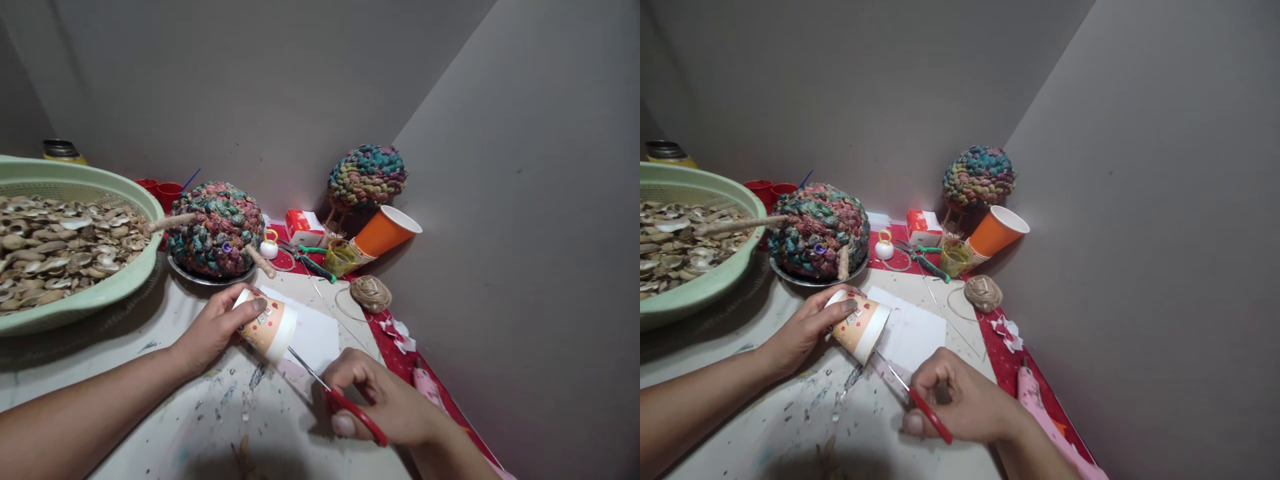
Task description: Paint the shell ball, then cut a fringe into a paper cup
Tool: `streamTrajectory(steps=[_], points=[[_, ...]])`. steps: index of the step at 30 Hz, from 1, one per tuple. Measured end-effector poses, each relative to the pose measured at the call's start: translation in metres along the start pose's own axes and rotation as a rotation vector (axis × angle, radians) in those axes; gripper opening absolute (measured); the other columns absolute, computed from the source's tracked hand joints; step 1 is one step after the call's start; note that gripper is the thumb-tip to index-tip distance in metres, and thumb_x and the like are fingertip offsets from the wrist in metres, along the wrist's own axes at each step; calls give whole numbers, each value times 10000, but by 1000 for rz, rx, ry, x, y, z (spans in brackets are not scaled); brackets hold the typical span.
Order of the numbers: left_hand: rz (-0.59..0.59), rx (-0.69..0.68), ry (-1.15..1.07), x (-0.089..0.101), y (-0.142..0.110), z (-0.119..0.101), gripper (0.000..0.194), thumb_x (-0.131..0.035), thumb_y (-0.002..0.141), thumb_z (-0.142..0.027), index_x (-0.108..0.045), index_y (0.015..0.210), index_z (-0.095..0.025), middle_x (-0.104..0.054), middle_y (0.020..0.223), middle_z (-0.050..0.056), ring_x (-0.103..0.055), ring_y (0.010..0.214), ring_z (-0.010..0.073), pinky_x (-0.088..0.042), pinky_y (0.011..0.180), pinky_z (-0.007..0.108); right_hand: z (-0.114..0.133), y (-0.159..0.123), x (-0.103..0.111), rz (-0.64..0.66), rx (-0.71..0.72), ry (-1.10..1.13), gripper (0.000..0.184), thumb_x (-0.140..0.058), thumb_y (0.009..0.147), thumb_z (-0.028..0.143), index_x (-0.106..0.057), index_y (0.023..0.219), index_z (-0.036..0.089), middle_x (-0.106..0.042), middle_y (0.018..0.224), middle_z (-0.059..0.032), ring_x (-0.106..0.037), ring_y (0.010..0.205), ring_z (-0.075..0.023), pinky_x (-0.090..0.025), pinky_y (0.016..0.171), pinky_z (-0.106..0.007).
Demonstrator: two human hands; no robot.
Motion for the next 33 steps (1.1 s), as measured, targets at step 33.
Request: streamTrajectory(steps=[33], points=[[-2,-36,215,-5,0,-5,345,-697,796,-498,-633,734,-164,-566,687,-10,-476,658,152,-361,642,279,-3,-2,0,-20,4,107,640,-738,756,653,-489,481,132,-396,458,46,-304,454,-47,-257,395,-183]])
Point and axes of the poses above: each hand's wrist, its own y-axis towards the middle knuckle, its own x-axis out of the back of the hand, z = x × y, the point moved 9 cm from there along y, towards the middle knuckle
